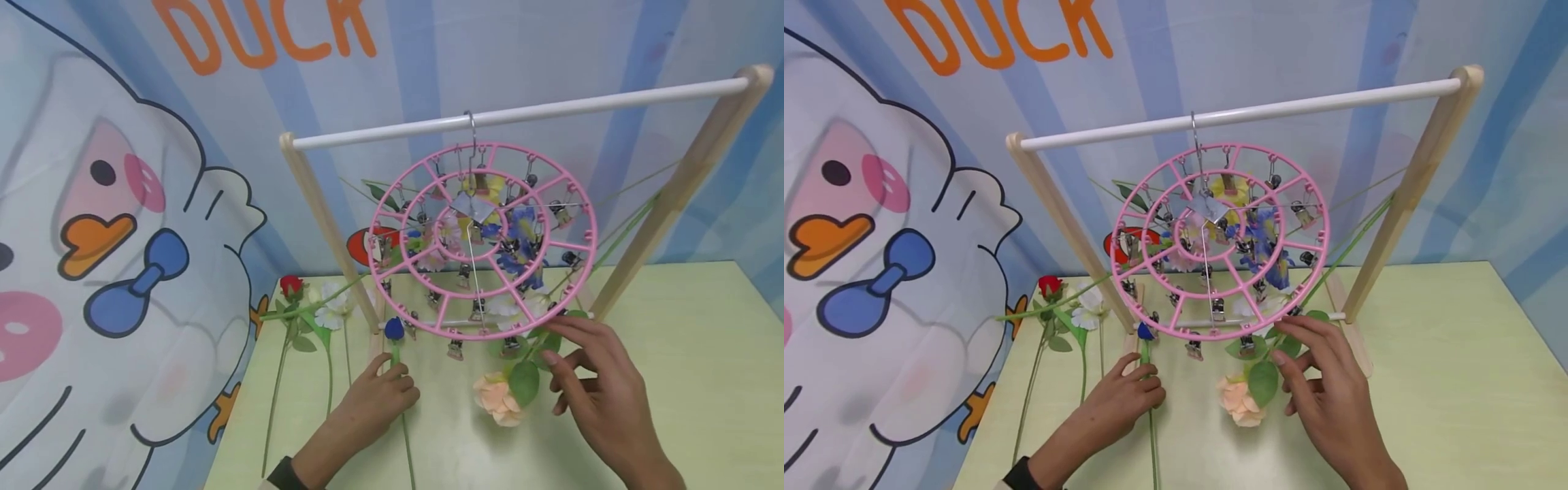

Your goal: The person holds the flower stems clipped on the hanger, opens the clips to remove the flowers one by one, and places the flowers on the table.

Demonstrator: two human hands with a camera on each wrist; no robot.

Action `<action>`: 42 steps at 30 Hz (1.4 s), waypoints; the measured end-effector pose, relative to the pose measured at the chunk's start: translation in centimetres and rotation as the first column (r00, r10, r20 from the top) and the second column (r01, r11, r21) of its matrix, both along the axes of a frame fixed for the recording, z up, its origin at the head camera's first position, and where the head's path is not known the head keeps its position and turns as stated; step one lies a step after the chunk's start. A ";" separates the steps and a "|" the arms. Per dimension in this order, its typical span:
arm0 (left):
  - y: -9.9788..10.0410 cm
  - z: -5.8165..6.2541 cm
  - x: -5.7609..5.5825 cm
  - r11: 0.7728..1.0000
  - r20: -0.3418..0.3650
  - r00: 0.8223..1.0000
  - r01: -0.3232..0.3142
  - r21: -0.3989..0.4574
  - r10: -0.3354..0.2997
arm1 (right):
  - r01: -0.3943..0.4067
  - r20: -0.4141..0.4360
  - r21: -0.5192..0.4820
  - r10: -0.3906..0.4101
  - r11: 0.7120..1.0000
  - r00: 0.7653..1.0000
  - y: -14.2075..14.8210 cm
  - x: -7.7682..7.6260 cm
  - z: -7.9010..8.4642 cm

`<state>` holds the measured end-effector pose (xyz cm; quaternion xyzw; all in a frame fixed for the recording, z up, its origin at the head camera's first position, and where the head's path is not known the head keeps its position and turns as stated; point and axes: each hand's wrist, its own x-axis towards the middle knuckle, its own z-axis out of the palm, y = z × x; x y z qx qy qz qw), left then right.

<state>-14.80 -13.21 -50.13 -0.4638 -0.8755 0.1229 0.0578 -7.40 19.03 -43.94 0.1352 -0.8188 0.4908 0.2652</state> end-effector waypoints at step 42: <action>8.8 -2.4 -2.9 0.951 -0.012 0.976 -0.209 0.227 0.217 | 0.146 -0.049 -0.013 -0.146 0.989 0.988 1.8 -0.1 0.2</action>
